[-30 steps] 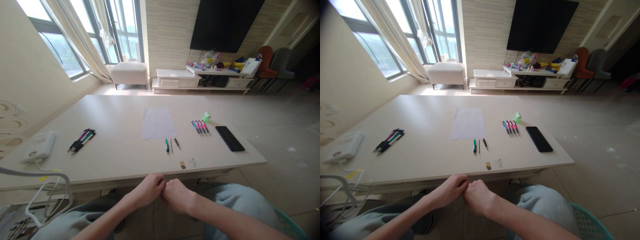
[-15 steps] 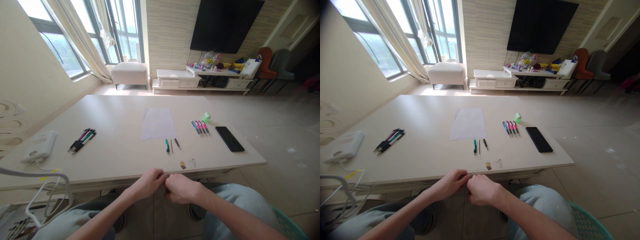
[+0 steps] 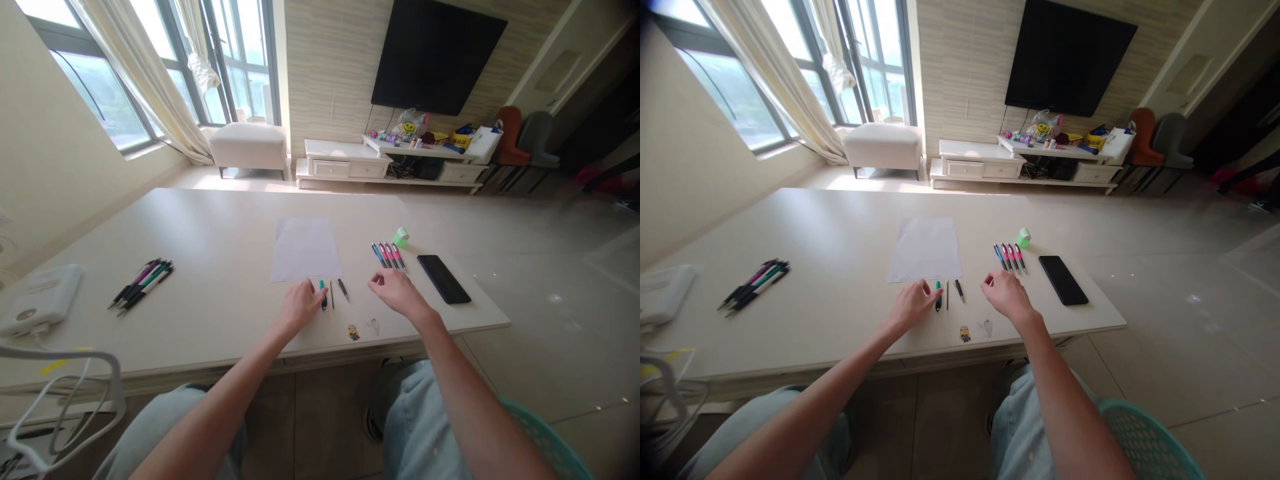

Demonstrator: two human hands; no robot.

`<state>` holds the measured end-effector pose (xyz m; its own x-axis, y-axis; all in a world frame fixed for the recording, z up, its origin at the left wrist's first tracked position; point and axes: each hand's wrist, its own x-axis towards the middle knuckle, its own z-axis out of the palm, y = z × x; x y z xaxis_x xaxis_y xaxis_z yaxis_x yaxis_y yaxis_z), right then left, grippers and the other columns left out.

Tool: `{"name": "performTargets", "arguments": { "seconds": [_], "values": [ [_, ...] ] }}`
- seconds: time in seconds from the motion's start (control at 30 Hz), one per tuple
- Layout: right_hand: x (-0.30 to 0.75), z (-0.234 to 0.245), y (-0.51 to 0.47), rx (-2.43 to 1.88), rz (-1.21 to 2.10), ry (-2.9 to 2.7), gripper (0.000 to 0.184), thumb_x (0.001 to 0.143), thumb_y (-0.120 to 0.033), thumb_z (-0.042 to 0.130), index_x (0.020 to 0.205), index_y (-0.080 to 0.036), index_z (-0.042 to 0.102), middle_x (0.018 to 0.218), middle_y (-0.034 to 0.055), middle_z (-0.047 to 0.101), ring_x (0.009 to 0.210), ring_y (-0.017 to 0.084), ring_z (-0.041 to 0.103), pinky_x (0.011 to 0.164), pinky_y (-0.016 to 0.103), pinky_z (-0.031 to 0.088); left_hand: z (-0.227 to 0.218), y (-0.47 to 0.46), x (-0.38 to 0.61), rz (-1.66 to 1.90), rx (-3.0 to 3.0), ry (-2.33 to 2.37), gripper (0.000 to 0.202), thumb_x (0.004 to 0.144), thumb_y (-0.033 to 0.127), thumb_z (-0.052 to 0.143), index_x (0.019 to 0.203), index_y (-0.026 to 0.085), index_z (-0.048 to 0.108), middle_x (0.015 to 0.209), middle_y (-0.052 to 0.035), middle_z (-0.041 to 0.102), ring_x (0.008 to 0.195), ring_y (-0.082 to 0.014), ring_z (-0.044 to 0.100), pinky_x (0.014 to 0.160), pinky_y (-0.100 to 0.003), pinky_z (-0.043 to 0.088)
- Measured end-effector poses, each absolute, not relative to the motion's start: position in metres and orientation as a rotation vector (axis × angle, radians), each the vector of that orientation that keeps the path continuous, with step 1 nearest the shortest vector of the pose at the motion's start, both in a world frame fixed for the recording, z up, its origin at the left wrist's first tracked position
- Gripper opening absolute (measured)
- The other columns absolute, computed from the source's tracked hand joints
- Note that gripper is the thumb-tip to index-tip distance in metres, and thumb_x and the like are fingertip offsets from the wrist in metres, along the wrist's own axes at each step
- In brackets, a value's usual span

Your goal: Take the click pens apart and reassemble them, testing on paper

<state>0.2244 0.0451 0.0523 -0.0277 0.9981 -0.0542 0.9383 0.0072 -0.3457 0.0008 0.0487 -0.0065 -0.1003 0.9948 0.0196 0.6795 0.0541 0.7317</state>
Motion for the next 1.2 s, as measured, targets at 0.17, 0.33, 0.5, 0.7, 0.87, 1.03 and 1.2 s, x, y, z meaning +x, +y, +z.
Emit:
{"name": "performTargets", "arguments": {
  "seconds": [0.17,0.33,0.5,0.7,0.87,1.03,1.2],
  "values": [
    [0.194,0.045,0.039,-2.011,0.354,-2.117,0.022,0.085,-0.031,0.047,0.086,-0.02,0.066,0.083,0.0057,0.069,0.08,0.018,0.064,0.066,0.025,0.04,-0.005,0.051,0.001,0.663,1.82,1.858,0.022,0.07,0.03,0.059,0.051,0.018,0.056,0.052,-0.0095,0.057,0.06,-0.0249,0.058,0.057,-0.029,0.029],
    [0.153,0.029,0.035,-1.983,0.346,-2.27,0.026,0.086,-0.037,0.047,0.089,-0.019,0.065,0.088,0.0086,0.069,0.085,0.022,0.065,0.067,0.027,0.043,-0.003,0.042,-0.012,0.56,1.873,1.876,0.016,0.069,0.028,0.057,0.059,0.017,0.063,0.057,-0.0113,0.062,0.061,-0.0238,0.059,0.055,-0.028,0.028],
    [0.133,0.021,0.04,-2.099,0.404,-2.289,0.026,0.084,-0.032,0.051,0.098,-0.015,0.065,0.096,0.0138,0.069,0.091,0.025,0.064,0.073,0.03,0.045,-0.002,0.029,-0.025,0.441,1.952,1.889,0.015,0.07,0.026,0.054,0.069,0.016,0.065,0.069,-0.0129,0.067,0.066,-0.0231,0.06,0.054,-0.028,0.029],
    [0.127,0.016,0.044,-2.118,0.518,-2.276,0.027,0.078,-0.021,0.049,0.094,-0.013,0.07,0.095,0.017,0.07,0.091,0.025,0.065,0.072,0.028,0.046,0.005,0.012,-0.031,0.479,1.975,1.883,0.015,0.076,0.028,0.049,0.077,0.018,0.06,0.071,-0.007,0.066,0.065,-0.0194,0.059,0.055,-0.026,0.033],
    [0.124,0.008,0.046,-2.049,0.511,-2.28,0.028,0.067,-0.028,0.059,0.084,-0.01,0.071,0.085,0.0189,0.07,0.081,0.028,0.066,0.062,0.027,0.045,0.009,0.0,-0.034,0.788,1.906,1.75,0.011,0.08,0.029,0.049,0.079,0.02,0.055,0.074,-0.0027,0.066,0.065,-0.0162,0.06,0.06,-0.025,0.041],
    [0.132,0.017,0.053,-1.846,0.732,-2.041,0.017,0.065,-0.03,0.06,0.061,-0.014,0.064,0.062,0.0112,0.068,0.06,0.02,0.065,0.052,0.024,0.042,0.007,-0.005,-0.036,1.023,1.759,1.528,0.012,0.082,0.031,0.049,0.085,0.02,0.056,0.08,-0.0026,0.068,0.071,-0.0154,0.064,0.066,-0.026,0.05],
    [0.141,0.042,0.053,-1.323,1.018,-1.538,0.014,0.071,-0.03,0.058,0.067,-0.016,0.056,0.059,0.0036,0.065,0.045,0.012,0.059,0.041,0.02,0.04,0.006,-0.005,-0.032,1.081,1.706,1.463,0.009,0.081,0.027,0.053,0.086,0.02,0.055,0.084,-0.0028,0.067,0.073,-0.0149,0.065,0.071,-0.029,0.053]
  ]
}}
